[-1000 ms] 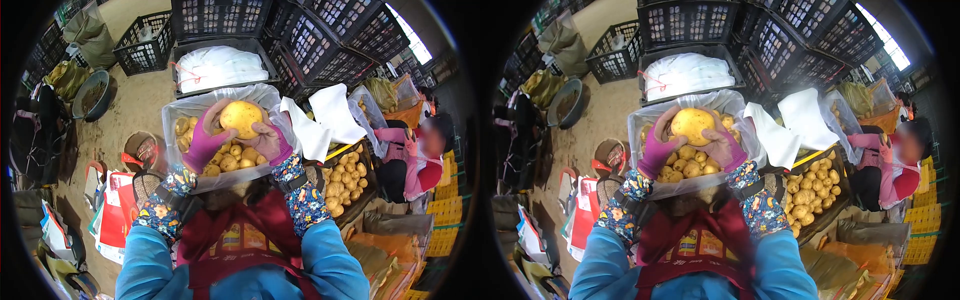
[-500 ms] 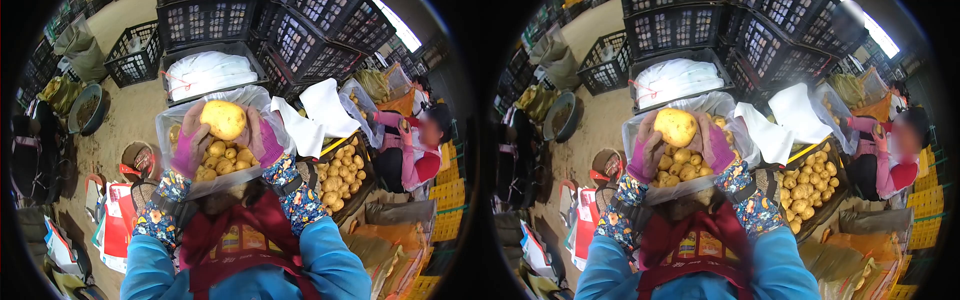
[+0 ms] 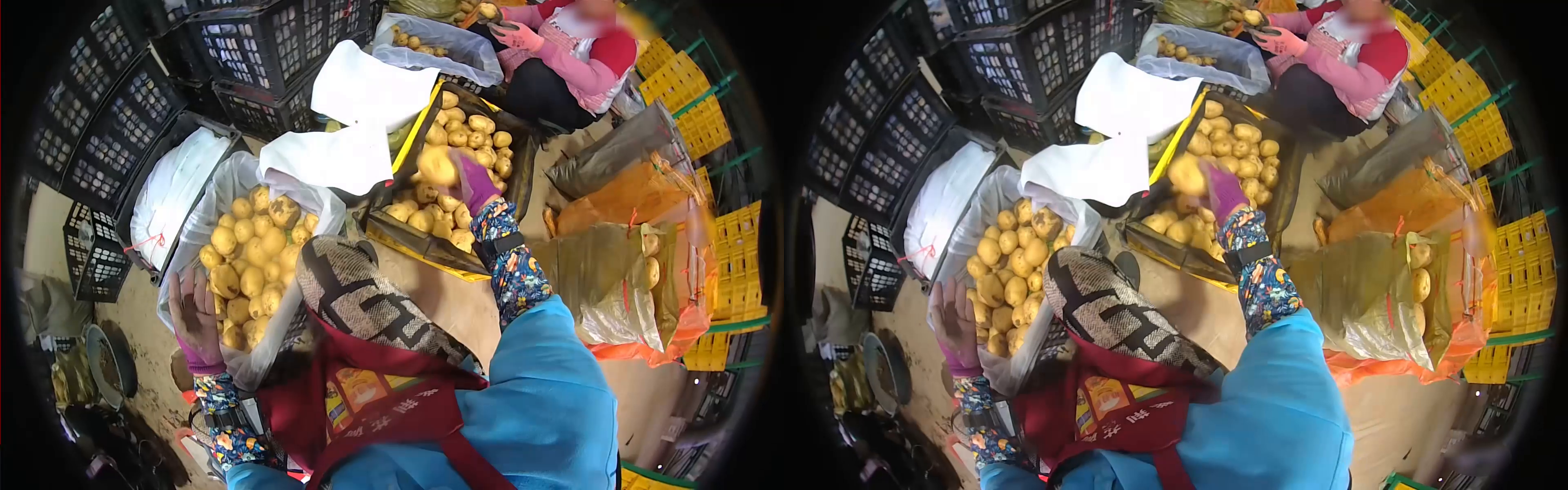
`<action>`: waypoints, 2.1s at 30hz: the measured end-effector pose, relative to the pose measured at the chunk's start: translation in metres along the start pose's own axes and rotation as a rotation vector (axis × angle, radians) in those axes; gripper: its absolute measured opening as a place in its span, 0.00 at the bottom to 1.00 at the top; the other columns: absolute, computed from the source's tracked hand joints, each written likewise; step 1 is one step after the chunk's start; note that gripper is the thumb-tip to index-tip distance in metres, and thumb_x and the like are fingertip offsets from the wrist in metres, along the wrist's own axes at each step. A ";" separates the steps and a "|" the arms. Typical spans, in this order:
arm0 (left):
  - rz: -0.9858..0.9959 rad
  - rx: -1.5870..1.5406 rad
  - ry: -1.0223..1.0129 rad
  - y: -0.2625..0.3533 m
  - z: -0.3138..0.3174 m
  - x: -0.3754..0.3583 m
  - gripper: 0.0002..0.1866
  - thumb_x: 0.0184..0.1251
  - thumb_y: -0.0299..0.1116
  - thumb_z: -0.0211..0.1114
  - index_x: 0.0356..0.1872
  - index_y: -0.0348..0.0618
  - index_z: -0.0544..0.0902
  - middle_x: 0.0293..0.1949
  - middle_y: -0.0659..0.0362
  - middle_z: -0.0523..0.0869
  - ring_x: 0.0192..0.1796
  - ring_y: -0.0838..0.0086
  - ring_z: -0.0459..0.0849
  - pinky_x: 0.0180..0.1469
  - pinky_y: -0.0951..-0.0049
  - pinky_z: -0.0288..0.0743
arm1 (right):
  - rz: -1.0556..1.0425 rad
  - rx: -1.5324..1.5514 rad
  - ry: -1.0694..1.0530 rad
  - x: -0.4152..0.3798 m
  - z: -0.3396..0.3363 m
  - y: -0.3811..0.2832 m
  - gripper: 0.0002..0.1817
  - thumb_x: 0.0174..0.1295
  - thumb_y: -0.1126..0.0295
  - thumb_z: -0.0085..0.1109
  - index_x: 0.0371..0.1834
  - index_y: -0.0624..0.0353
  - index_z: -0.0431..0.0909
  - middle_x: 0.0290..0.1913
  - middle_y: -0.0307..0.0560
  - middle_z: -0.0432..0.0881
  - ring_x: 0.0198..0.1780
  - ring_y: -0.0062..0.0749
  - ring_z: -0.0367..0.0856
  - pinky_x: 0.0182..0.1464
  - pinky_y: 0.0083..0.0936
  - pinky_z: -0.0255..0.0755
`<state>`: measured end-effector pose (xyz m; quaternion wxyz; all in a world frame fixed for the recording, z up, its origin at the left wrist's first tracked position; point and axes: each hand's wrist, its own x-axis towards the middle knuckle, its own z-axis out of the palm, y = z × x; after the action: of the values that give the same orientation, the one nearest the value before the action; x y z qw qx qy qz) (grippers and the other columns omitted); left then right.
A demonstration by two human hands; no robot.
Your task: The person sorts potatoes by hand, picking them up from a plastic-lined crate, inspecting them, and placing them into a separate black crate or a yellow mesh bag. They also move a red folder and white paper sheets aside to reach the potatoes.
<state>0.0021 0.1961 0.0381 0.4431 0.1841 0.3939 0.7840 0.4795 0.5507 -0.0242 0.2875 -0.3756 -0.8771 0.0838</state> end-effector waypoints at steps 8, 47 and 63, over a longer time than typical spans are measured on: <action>-0.071 0.095 0.148 -0.015 -0.006 0.017 0.28 0.78 0.46 0.50 0.75 0.50 0.61 0.70 0.54 0.67 0.71 0.63 0.67 0.68 0.68 0.69 | 0.534 -0.102 -0.118 -0.033 0.126 0.027 0.41 0.47 0.48 0.76 0.61 0.59 0.71 0.52 0.63 0.80 0.55 0.54 0.80 0.60 0.38 0.74; 0.475 -0.048 0.503 0.103 -0.066 -0.050 0.28 0.78 0.43 0.48 0.71 0.37 0.61 0.66 0.45 0.70 0.66 0.59 0.74 0.66 0.63 0.71 | -0.577 -0.106 -0.948 0.048 0.351 -0.505 0.41 0.50 0.58 0.71 0.70 0.44 0.64 0.57 0.61 0.74 0.55 0.48 0.79 0.52 0.45 0.76; 0.246 0.883 0.154 0.006 -0.049 -0.006 0.31 0.52 0.30 0.76 0.60 0.44 0.75 0.50 0.53 0.82 0.43 0.67 0.84 0.43 0.70 0.81 | -0.062 0.764 -0.875 0.108 0.196 -0.427 0.34 0.70 0.37 0.40 0.53 0.59 0.77 0.34 0.53 0.85 0.34 0.34 0.87 0.35 0.29 0.77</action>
<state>-0.0290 0.1669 0.0133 0.1952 0.3416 0.6971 0.5994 0.0483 0.3396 0.0177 0.0156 -0.1498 -0.8325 0.5332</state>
